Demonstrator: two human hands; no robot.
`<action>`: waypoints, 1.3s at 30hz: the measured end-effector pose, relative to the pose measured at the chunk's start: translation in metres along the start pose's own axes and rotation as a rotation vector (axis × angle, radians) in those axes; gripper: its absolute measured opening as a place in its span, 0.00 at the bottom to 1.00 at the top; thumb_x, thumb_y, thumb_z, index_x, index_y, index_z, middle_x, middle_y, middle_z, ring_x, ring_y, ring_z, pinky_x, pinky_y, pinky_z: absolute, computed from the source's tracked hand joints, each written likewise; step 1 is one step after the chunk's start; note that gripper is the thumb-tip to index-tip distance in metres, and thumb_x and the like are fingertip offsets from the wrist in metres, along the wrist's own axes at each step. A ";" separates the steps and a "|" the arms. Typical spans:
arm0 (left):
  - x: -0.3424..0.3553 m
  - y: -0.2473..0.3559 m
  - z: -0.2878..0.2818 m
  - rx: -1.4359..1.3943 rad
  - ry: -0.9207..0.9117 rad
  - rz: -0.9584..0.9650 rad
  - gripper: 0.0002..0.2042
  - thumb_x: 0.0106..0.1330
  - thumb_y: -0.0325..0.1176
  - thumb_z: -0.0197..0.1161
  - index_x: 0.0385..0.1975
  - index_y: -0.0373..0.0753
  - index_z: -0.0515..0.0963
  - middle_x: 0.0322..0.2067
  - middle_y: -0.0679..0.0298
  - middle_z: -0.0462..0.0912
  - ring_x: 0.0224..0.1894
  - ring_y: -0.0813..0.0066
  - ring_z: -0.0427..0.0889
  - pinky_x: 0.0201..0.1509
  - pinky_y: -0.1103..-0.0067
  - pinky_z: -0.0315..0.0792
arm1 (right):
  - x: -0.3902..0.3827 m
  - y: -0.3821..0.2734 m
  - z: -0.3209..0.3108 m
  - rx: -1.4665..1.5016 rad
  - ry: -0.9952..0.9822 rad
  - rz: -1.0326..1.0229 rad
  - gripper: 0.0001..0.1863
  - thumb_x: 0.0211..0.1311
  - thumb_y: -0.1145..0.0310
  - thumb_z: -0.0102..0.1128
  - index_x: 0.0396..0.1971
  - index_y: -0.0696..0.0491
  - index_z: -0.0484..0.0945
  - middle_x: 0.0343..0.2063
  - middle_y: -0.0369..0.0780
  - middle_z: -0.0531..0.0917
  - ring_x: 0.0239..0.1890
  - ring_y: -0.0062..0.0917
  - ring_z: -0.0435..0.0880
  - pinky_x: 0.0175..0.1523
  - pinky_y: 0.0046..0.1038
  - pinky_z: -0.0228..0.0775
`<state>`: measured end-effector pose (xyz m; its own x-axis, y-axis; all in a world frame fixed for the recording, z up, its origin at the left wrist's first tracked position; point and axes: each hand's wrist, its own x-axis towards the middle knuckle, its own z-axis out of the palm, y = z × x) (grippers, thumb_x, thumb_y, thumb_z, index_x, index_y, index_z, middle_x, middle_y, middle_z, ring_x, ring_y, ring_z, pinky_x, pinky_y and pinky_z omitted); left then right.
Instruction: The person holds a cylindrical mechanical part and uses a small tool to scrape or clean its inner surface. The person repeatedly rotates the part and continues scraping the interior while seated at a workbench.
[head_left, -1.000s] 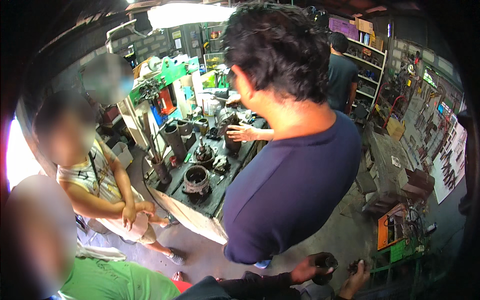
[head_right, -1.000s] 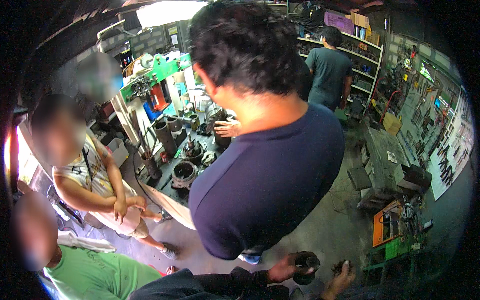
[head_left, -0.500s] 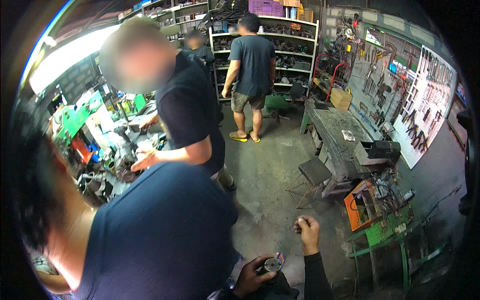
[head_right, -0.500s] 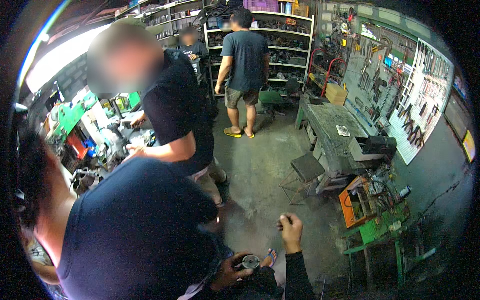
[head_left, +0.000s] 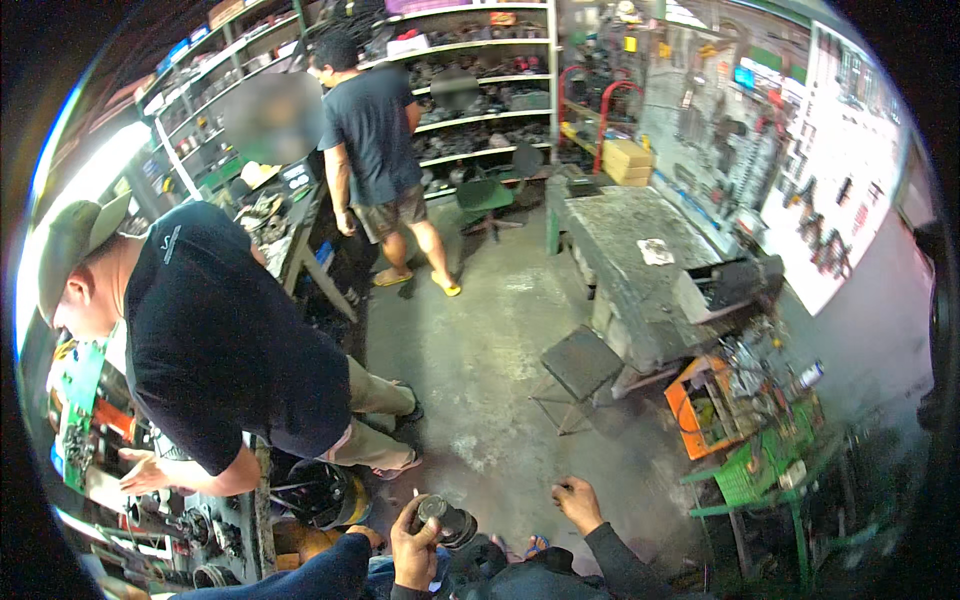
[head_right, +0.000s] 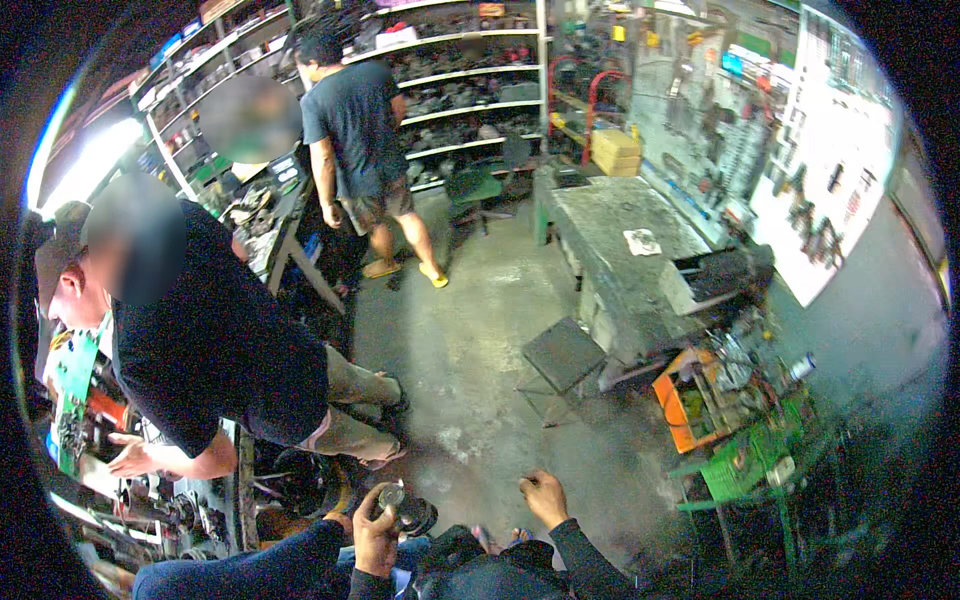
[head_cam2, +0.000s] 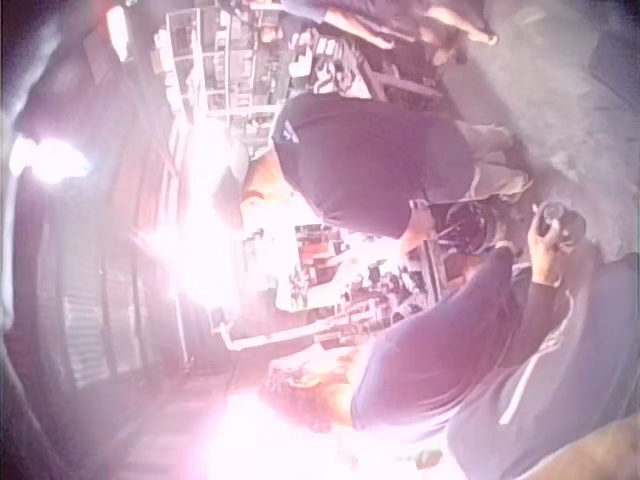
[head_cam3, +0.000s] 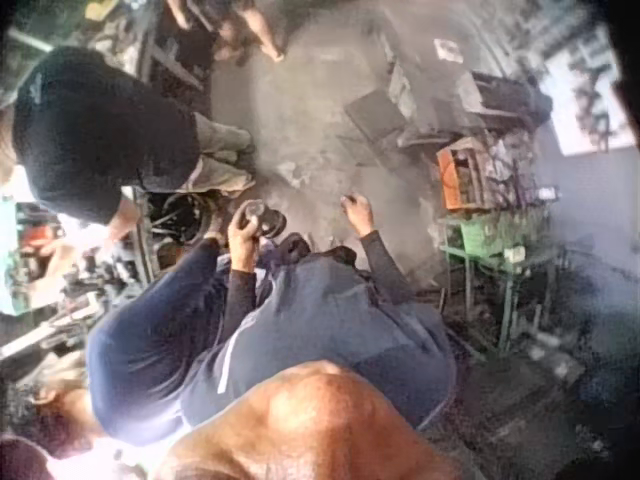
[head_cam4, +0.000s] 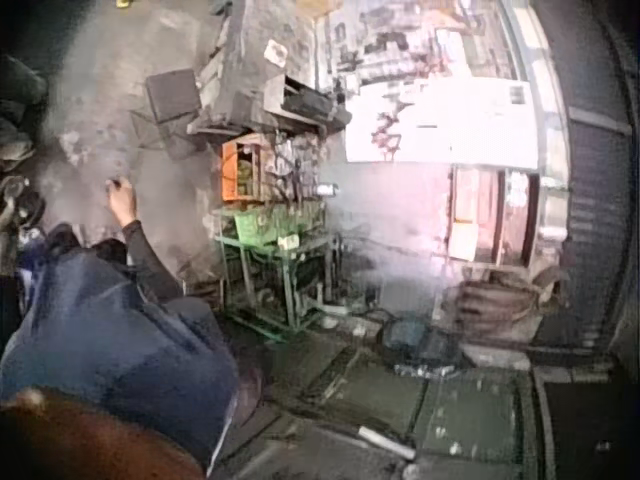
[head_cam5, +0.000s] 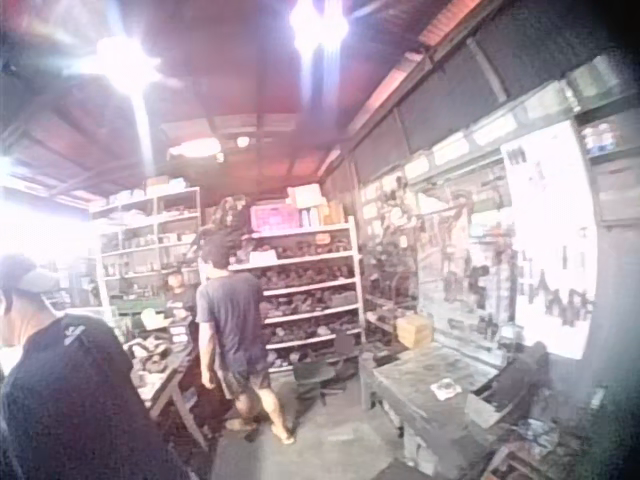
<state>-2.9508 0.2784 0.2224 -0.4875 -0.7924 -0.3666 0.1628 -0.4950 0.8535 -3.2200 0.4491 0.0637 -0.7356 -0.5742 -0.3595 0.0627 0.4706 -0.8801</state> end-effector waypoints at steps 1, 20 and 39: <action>0.020 -0.002 0.006 -0.022 0.013 0.022 0.26 0.65 0.24 0.71 0.64 0.32 0.75 0.52 0.59 0.85 0.50 0.72 0.85 0.54 0.77 0.79 | 0.018 0.024 -0.002 -0.055 0.015 0.012 0.15 0.66 0.61 0.66 0.37 0.60 0.85 0.28 0.47 0.88 0.29 0.34 0.88 0.38 0.35 0.79; 0.473 0.117 0.135 0.049 -0.114 0.089 0.28 0.68 0.28 0.72 0.67 0.29 0.73 0.58 0.55 0.83 0.57 0.68 0.82 0.66 0.72 0.73 | 0.343 0.021 -0.036 -0.113 -0.043 0.474 0.17 0.48 0.60 0.73 0.35 0.54 0.83 0.27 0.46 0.85 0.33 0.41 0.86 0.36 0.44 0.77; 0.815 0.132 0.349 0.186 -0.224 -0.249 0.22 0.69 0.23 0.67 0.62 0.31 0.75 0.50 0.61 0.86 0.49 0.71 0.86 0.54 0.75 0.81 | 0.687 -0.124 -0.089 0.130 0.380 0.266 0.17 0.67 0.57 0.66 0.30 0.57 0.79 0.22 0.41 0.81 0.27 0.30 0.81 0.36 0.38 0.73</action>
<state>-3.6256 -0.3087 0.1656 -0.6712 -0.5487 -0.4985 -0.1322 -0.5731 0.8088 -3.7927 0.0558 -0.0464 -0.8755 -0.1484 -0.4599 0.3480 0.4668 -0.8131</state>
